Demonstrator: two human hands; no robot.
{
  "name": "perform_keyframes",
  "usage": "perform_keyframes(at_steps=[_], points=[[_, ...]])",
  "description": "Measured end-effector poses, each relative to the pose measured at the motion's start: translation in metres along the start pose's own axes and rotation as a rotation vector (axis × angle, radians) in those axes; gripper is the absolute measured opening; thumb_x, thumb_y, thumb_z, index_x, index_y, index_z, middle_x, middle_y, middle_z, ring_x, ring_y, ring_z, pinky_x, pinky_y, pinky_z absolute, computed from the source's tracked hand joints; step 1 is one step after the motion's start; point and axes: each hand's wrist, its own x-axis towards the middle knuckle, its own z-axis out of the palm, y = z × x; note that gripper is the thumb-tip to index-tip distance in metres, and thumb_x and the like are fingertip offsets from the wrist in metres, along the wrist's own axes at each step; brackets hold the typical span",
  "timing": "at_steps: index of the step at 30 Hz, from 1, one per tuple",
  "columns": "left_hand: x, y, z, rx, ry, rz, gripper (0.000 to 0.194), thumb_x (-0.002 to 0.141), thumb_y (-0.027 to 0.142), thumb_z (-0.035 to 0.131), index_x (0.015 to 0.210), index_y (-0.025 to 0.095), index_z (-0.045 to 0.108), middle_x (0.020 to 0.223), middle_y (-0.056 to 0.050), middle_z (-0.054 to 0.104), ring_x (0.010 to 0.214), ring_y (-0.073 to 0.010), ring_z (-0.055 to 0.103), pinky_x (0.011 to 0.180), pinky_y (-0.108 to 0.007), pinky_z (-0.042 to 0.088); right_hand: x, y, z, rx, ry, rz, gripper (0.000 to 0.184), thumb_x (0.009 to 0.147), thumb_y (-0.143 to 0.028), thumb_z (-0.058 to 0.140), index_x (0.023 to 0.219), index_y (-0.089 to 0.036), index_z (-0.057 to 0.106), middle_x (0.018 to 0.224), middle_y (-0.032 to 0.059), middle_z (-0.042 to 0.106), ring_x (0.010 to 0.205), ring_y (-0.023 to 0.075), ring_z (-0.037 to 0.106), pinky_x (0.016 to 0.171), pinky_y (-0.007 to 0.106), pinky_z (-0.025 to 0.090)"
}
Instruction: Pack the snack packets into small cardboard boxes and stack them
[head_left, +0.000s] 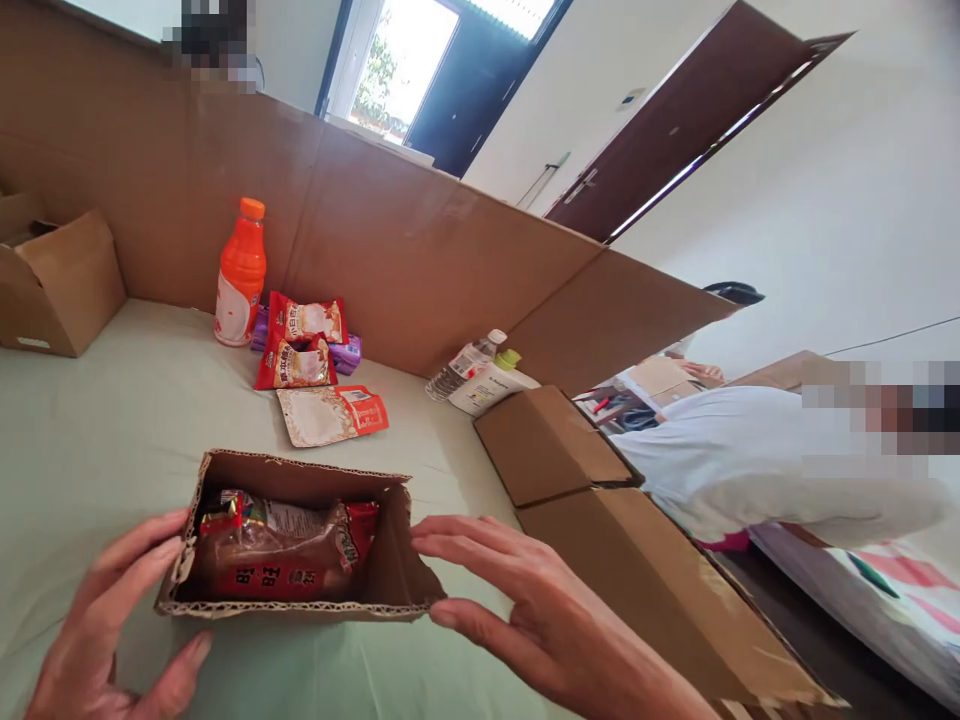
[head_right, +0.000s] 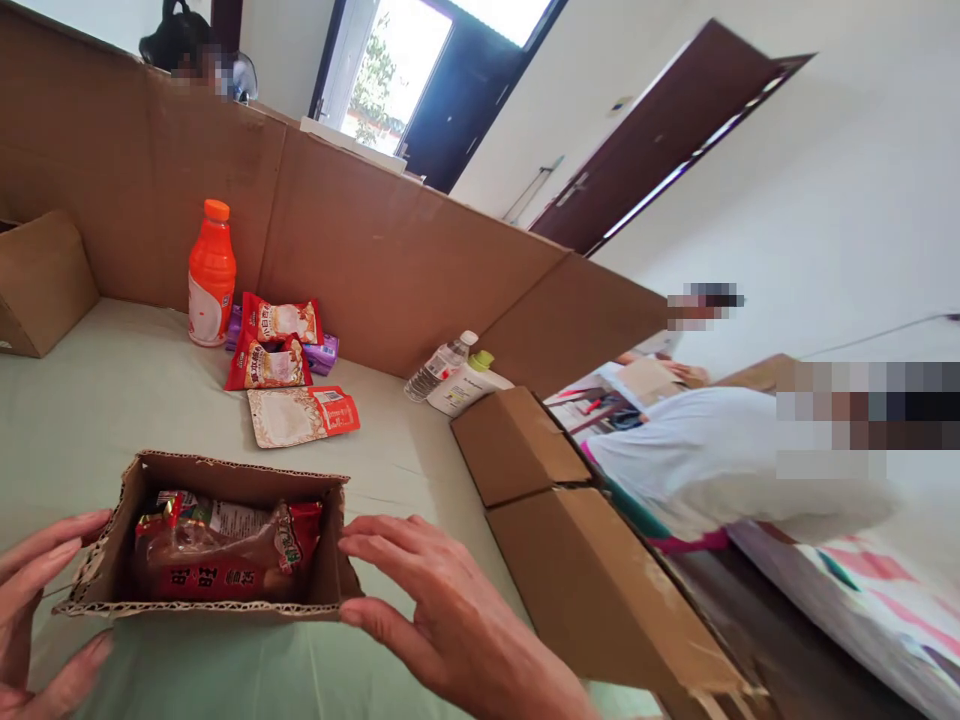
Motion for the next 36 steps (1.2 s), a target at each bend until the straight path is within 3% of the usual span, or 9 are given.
perform_keyframes(at_steps=[5,10,15,20,23,26,29,34,36], points=[[0.005,0.000,-0.003,0.037,-0.078,-0.037,0.062,0.094,0.034,0.057,0.151,0.020,0.035,0.142,-0.010,0.055,0.130,-0.0233,0.055,0.109,-0.033,0.052,-0.001,-0.004,0.019,0.107,-0.056,-0.050,0.053,0.092,-0.057,0.061,0.133,-0.023,0.064,0.127,0.0109,0.072,0.116,0.0267,0.069,0.092,0.039,0.061],[0.016,0.006,-0.005,0.058,-0.118,0.050,0.047,0.099,0.036,0.052,0.144,0.021,0.045,0.127,-0.008,0.069,0.129,-0.0230,0.058,0.110,-0.037,0.051,-0.002,-0.005,0.033,0.144,-0.082,-0.035,0.050,0.090,-0.048,0.068,0.133,-0.022,0.063,0.126,0.0109,0.072,0.119,0.0278,0.067,0.094,0.039,0.061],[0.021,0.005,-0.004,0.112,-0.116,0.043,0.050,0.097,0.032,0.056,0.144,0.023,0.044,0.119,-0.006,0.074,0.125,-0.0223,0.063,0.108,-0.038,0.054,-0.008,-0.006,0.047,0.195,-0.102,0.003,0.050,0.087,-0.039,0.071,0.134,-0.026,0.062,0.125,0.0079,0.073,0.119,0.0272,0.067,0.094,0.039,0.061],[0.034,0.012,-0.001,0.149,0.022,0.009,0.050,0.097,0.035,0.057,0.144,0.026,0.045,0.104,-0.003,0.077,0.099,-0.0194,0.074,0.094,-0.032,0.061,-0.003,-0.005,0.050,0.240,0.096,-0.033,0.040,0.090,-0.035,0.068,0.129,-0.027,0.062,0.117,0.0074,0.076,0.108,0.0241,0.072,0.089,0.034,0.061],[0.039,0.017,0.000,0.145,0.043,0.012,0.047,0.096,0.034,0.058,0.141,0.026,0.049,0.108,-0.004,0.074,0.097,-0.0180,0.073,0.091,-0.029,0.061,0.010,-0.002,0.044,0.247,0.292,-0.029,0.030,0.094,-0.028,0.063,0.124,-0.027,0.061,0.119,0.0073,0.073,0.109,0.0209,0.070,0.090,0.032,0.059],[0.040,0.018,0.001,0.136,0.033,0.004,0.045,0.096,0.032,0.057,0.140,0.025,0.048,0.109,-0.004,0.071,0.099,-0.0175,0.071,0.091,-0.028,0.060,0.024,0.003,0.043,0.187,0.394,0.028,0.045,0.096,-0.035,0.060,0.140,-0.026,0.051,0.137,0.0119,0.063,0.126,0.0245,0.060,0.101,0.040,0.053],[0.037,0.018,0.003,0.160,0.016,-0.007,0.045,0.095,0.027,0.058,0.139,0.025,0.048,0.122,-0.007,0.064,0.111,-0.0195,0.067,0.096,-0.029,0.058,0.030,0.007,0.052,0.186,0.351,0.004,0.056,0.098,-0.047,0.055,0.147,-0.022,0.044,0.136,0.0141,0.063,0.125,0.0271,0.059,0.100,0.044,0.052],[0.034,0.018,0.009,0.157,-0.030,-0.083,0.048,0.096,0.024,0.052,0.144,0.028,0.044,0.158,-0.010,0.037,0.141,-0.0314,0.045,0.111,-0.050,0.048,0.021,0.002,0.073,0.173,0.201,-0.146,0.044,0.099,-0.047,0.053,0.131,-0.019,0.060,0.124,0.0130,0.070,0.116,0.0275,0.064,0.095,0.043,0.050],[0.036,0.017,0.010,0.103,-0.085,-0.054,0.045,0.096,0.022,0.048,0.140,0.028,0.048,0.156,-0.008,0.041,0.144,-0.0309,0.041,0.114,-0.051,0.045,0.016,0.001,0.076,0.126,0.175,-0.150,0.050,0.098,-0.051,0.052,0.135,-0.017,0.059,0.129,0.0151,0.068,0.122,0.0298,0.061,0.098,0.045,0.048]])
